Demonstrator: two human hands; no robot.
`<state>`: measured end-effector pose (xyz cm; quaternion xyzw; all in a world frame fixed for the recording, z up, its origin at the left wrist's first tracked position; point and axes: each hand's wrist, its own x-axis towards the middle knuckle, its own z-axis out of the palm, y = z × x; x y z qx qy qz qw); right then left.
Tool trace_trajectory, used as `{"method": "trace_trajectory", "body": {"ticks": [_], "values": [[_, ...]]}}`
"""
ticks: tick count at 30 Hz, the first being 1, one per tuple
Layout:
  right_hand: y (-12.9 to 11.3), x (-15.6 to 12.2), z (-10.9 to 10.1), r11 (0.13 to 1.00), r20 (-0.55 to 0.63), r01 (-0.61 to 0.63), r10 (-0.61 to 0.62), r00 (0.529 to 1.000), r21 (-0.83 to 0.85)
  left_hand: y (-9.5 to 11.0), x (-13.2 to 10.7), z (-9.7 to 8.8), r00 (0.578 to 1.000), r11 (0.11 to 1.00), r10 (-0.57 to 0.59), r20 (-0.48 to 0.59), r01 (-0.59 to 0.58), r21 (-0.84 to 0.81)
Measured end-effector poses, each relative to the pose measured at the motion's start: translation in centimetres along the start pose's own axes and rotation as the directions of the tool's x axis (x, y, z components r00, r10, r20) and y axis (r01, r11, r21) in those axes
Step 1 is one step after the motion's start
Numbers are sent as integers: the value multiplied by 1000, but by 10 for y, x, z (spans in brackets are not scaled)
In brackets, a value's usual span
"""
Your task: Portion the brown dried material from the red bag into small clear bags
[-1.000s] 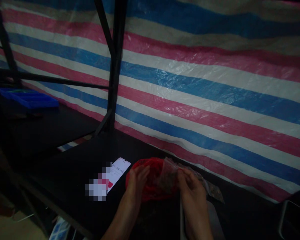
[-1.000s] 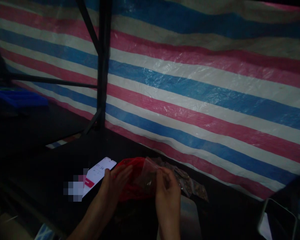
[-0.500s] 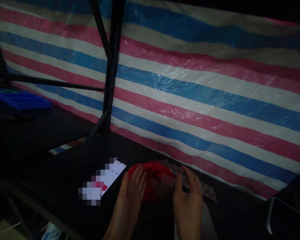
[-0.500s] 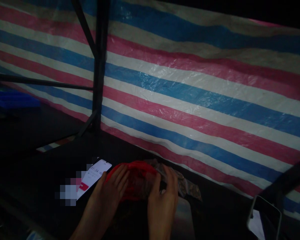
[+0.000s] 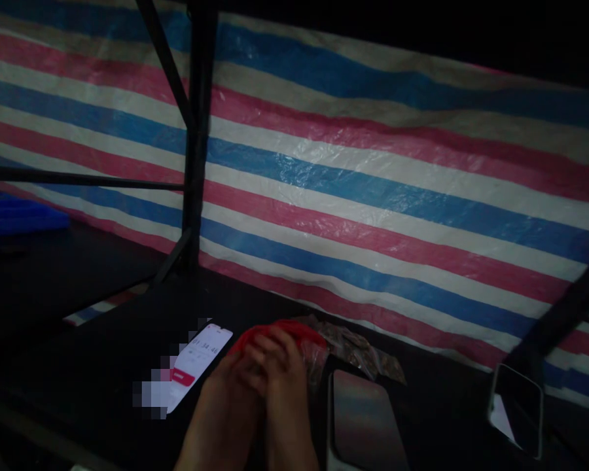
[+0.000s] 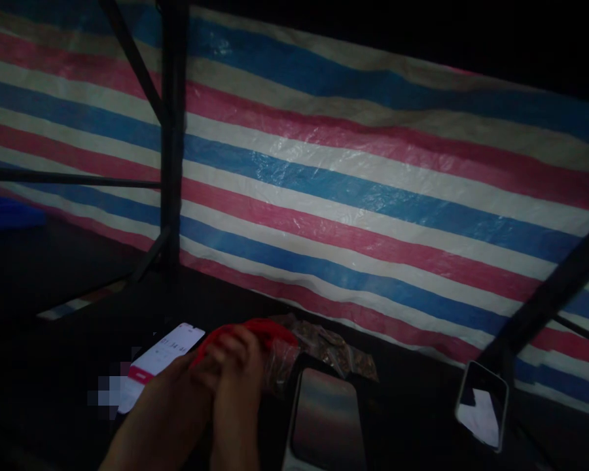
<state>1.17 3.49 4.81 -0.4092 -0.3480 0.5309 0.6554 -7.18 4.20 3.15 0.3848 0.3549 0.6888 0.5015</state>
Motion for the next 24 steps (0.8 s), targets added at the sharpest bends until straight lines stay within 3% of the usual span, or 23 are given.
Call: {"method": "trace_trajectory", "body": {"ticks": [2,4,6,9,15,19,21,24], "values": [[-1,6,-10,950,-123,180,-216,969,-254,5,-3,1,999,998,-19,-25,21,61],[-9,14,-29,761,-84,306,-425,901,-573,9,-6,5,995,992,-62,-76,70,103],[-21,21,-54,496,-46,260,-523,851,-828,10,-7,11,996,974,-41,-84,58,218],[-33,27,-87,411,-122,131,-534,837,-902,4,-2,24,998,897,45,39,-57,438],[-24,38,-113,416,-202,19,-479,854,-909,-26,6,40,971,803,111,210,-212,557],[-25,41,-117,477,-184,51,-434,882,-878,-40,1,37,960,782,101,262,-240,576],[-31,36,-116,536,-144,107,-405,903,-838,-45,-2,35,963,789,75,258,-216,575],[-43,21,-111,718,-47,203,-312,949,-666,-50,-6,35,973,821,1,229,-131,556]]}}
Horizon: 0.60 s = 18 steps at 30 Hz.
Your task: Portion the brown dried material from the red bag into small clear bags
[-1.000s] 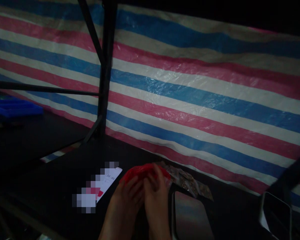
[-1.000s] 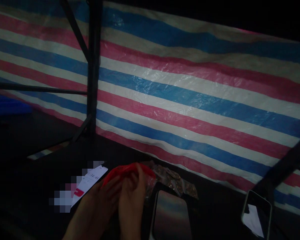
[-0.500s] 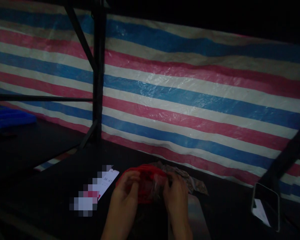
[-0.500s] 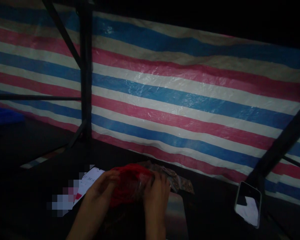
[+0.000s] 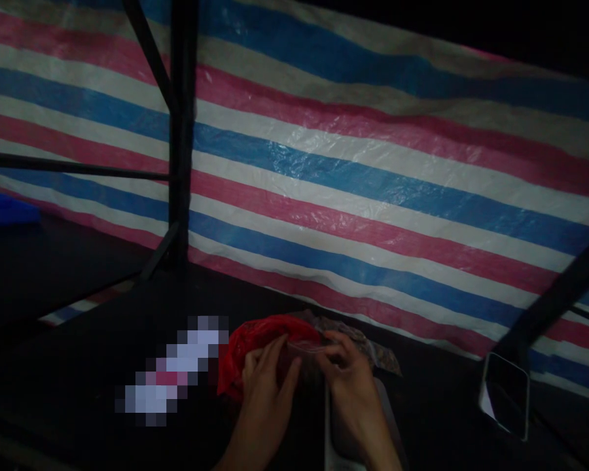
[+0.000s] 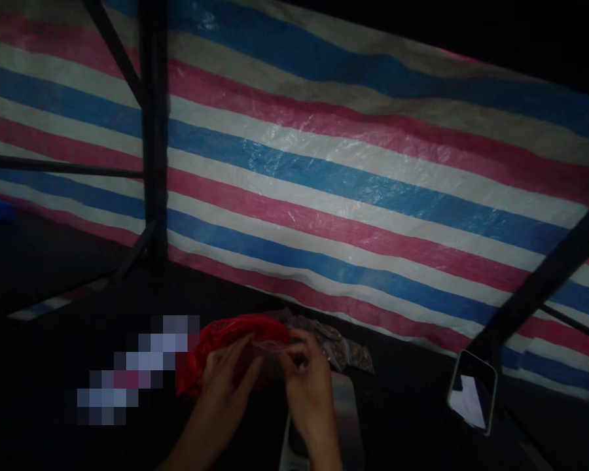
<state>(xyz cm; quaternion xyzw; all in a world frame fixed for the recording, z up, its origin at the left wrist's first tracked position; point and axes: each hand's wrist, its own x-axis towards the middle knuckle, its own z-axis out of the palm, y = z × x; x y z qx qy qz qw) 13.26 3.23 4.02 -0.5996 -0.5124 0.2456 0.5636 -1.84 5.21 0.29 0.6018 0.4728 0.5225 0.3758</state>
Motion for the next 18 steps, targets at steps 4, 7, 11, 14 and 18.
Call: {"method": "trace_trajectory", "body": {"ticks": [4,7,11,14,18], "values": [[-17,-15,0,976,68,-49,35,997,211,5,-5,4,986,989,-38,161,60,-135],[-25,-21,2,967,50,-39,27,998,253,11,-11,6,961,974,-27,277,87,-208],[-26,-23,-22,988,-88,-26,40,995,155,15,-20,11,923,954,-29,383,140,-266],[-17,-23,-57,996,-155,-75,68,985,-41,17,-21,11,921,943,-19,389,145,-298],[6,-25,-94,949,-210,-132,73,975,-286,17,-15,8,977,978,11,214,33,-204]]}}
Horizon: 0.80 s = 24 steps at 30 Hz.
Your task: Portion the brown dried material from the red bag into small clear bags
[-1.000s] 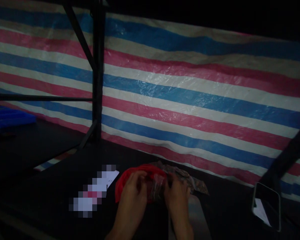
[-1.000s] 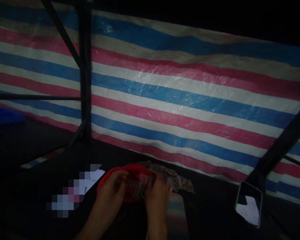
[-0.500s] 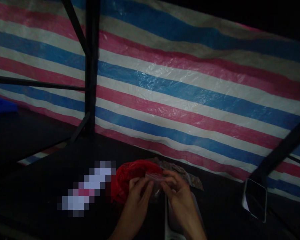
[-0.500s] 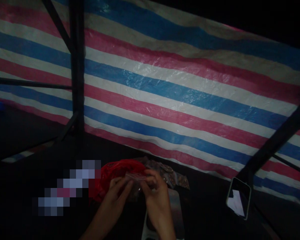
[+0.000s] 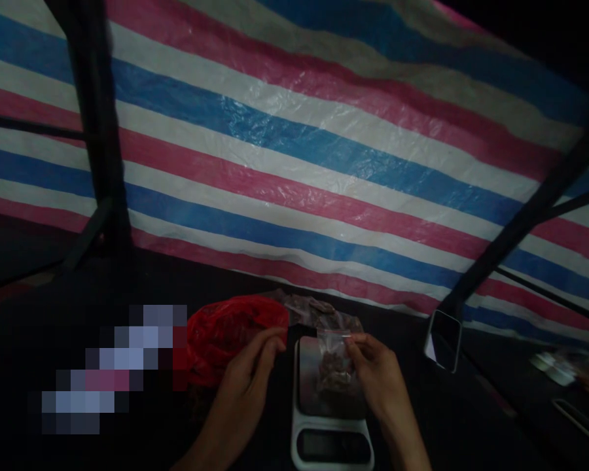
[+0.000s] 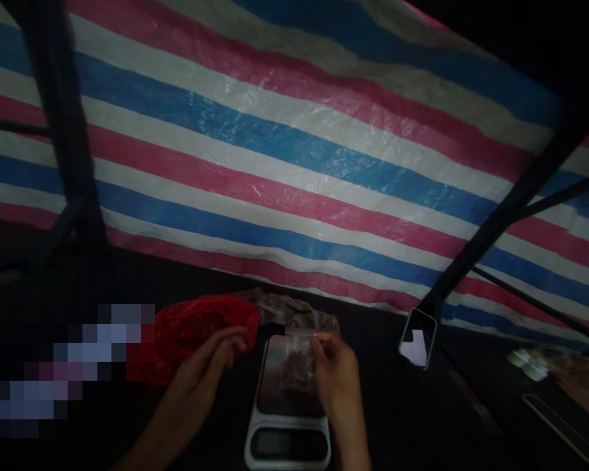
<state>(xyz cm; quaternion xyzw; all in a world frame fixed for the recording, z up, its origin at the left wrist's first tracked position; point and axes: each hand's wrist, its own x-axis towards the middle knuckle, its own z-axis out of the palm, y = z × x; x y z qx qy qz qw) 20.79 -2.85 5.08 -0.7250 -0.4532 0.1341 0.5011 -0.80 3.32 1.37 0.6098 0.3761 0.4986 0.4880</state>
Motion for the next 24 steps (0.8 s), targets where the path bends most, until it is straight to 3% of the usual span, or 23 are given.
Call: {"method": "trace_trajectory", "body": {"ticks": [8,17,24], "values": [[37,18,-12,988,-167,-8,-17,986,-152,-2,1,-11,996,988,20,-87,-7,154],[34,20,-5,977,41,166,-162,986,-137,4,-15,-4,984,962,103,-148,-61,268],[39,24,-10,971,42,159,-154,987,-177,-10,-23,-3,992,949,124,-14,-115,294]]}}
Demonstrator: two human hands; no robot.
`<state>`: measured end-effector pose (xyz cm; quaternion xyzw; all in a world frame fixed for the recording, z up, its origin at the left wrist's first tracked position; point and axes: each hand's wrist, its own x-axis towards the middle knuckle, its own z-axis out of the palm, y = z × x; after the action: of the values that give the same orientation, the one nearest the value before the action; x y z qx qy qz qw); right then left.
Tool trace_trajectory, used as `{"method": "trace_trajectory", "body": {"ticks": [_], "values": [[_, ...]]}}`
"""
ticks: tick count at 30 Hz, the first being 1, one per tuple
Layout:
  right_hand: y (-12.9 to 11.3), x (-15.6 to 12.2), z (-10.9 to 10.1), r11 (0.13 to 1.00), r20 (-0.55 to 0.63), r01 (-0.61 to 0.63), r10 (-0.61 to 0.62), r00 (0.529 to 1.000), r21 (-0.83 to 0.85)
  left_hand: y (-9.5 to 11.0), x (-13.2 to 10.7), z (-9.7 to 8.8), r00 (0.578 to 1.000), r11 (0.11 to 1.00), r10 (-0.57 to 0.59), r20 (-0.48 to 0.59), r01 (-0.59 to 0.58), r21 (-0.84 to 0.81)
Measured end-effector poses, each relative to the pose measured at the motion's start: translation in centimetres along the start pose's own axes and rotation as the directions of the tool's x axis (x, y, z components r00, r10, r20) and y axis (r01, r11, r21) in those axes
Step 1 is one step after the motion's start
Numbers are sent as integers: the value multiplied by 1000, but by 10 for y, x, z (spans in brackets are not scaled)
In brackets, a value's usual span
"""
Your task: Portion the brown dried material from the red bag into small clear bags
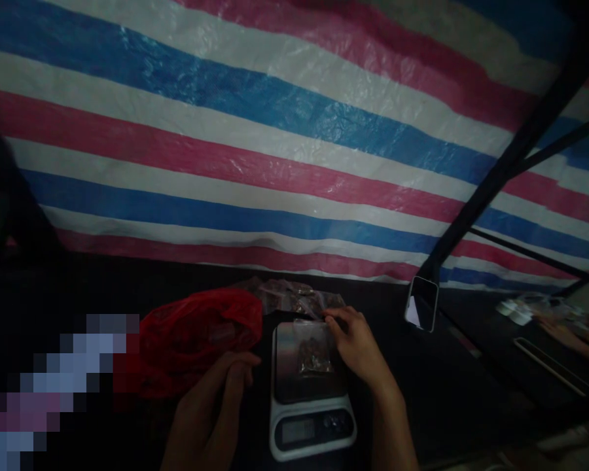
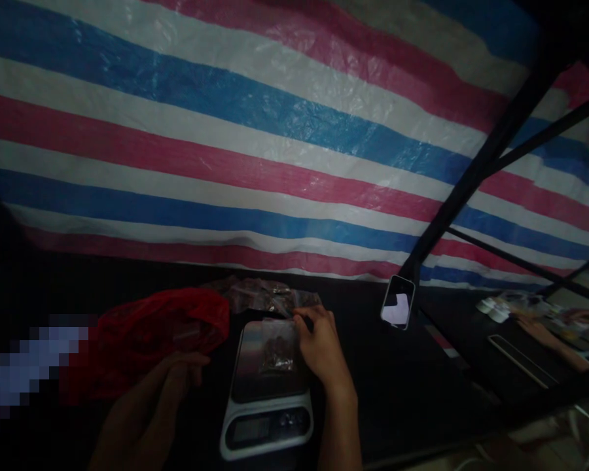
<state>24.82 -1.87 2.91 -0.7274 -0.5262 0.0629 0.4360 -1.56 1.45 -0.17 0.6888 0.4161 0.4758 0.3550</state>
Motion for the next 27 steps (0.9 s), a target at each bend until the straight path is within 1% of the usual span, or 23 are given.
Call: {"method": "trace_trajectory", "body": {"ticks": [2,7,10,14,19,21,23,27], "values": [[3,0,1,1000,7,-10,10,1000,-13,1,1,1,1000,1000,13,-16,-13,2],[6,0,2,999,18,-34,34,999,-30,11,4,5,994,999,42,-97,-40,14],[5,-1,1,999,30,-39,40,999,-26,15,5,6,993,999,41,-110,-40,15],[4,-2,3,999,31,-41,41,999,-5,13,5,6,995,999,29,-93,-26,32],[2,-2,5,998,17,-39,38,999,50,5,2,5,999,1000,-1,-36,1,22],[-2,-2,3,995,24,-33,31,999,91,4,3,7,999,1000,-8,-37,8,9],[-11,-3,0,988,63,-26,17,998,154,6,5,9,999,1000,-20,-29,20,5],[-41,-7,-9,951,184,-13,-46,982,308,14,8,17,997,997,-70,-21,69,-21]]}}
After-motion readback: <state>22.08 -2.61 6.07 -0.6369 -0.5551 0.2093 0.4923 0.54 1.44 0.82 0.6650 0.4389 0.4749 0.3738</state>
